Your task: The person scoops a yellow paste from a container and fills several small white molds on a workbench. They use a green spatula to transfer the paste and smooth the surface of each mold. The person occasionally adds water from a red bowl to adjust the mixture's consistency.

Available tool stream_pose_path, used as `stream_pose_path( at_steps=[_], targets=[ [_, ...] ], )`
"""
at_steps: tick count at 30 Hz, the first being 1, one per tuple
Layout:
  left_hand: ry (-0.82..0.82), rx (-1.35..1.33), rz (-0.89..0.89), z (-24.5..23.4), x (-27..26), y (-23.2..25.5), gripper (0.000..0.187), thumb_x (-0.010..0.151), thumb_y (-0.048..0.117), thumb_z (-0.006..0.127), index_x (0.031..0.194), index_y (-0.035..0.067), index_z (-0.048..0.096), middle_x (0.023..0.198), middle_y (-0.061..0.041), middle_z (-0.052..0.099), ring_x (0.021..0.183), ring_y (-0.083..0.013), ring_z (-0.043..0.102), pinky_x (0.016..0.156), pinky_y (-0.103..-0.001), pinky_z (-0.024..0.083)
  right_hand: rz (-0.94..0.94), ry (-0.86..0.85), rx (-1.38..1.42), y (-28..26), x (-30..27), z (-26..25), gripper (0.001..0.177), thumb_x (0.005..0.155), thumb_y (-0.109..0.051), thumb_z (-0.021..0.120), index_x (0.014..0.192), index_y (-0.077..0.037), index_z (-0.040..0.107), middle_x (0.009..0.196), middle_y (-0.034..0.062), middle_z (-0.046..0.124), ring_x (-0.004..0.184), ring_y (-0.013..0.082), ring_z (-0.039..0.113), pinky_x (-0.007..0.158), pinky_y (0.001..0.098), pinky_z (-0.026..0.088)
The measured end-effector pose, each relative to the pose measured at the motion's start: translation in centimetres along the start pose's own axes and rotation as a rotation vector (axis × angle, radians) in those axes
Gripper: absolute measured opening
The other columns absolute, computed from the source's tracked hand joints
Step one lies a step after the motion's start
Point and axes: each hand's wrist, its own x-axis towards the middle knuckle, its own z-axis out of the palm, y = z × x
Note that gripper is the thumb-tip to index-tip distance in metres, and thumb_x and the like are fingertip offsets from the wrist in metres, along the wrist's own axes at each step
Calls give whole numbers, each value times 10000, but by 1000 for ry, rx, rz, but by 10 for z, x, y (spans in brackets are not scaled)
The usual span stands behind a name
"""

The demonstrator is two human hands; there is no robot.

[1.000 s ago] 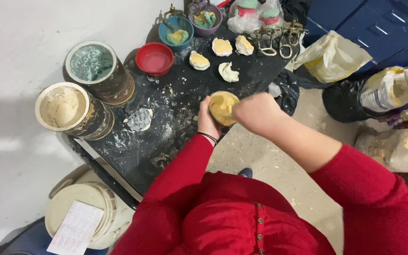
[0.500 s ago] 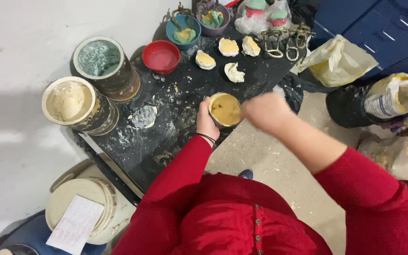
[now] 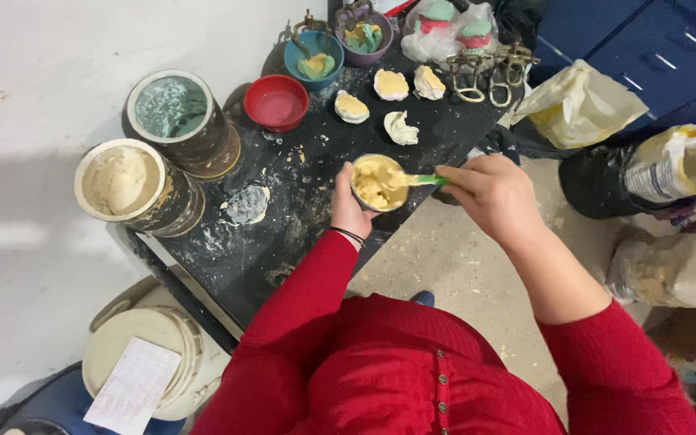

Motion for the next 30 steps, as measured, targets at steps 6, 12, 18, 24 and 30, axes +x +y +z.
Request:
stream_pose_path(
  at_steps=[6,12,18,24,30],
  targets=[
    [-90,-43,-108,28,-32,-9,765,848,704,717,1349,131,646,1377,-195,671,1260,-438,624,948,-670,544,-33,192,221,10,-41,75,239,937,-12,741,1120,-146,816,988,151,742,900,393,695,646,483,544],
    [-78,-79,-42,10,-2,-16,647,901,601,744,1348,143,656,1388,-193,666,1291,-428,613,1009,-649,539,-22,231,61,51,-86,80,344,976,-26,659,1148,-268,833,1056,62,726,925,286,681,741,383,547],
    [-74,-128,-28,7,-1,-6,722,906,641,691,1428,146,620,1475,-182,607,1356,-420,564,1087,-638,490,57,59,174,73,-76,35,385,979,-28,724,1302,-231,775,1000,130,727,855,348,700,715,475,575],
    [-99,-162,-100,13,3,-34,612,910,568,730,1372,170,671,1411,-153,660,1310,-377,614,1064,-619,522,782,-438,684,13,-11,34,185,924,-286,773,979,-119,831,557,70,674,529,191,682,608,318,516],
    [-62,-126,-19,1,12,-20,613,924,573,715,1373,160,663,1407,-153,665,1300,-376,623,1064,-612,523,875,-561,617,42,-40,45,307,960,-327,728,936,-39,831,488,98,579,474,235,596,556,366,461]
  ],
)
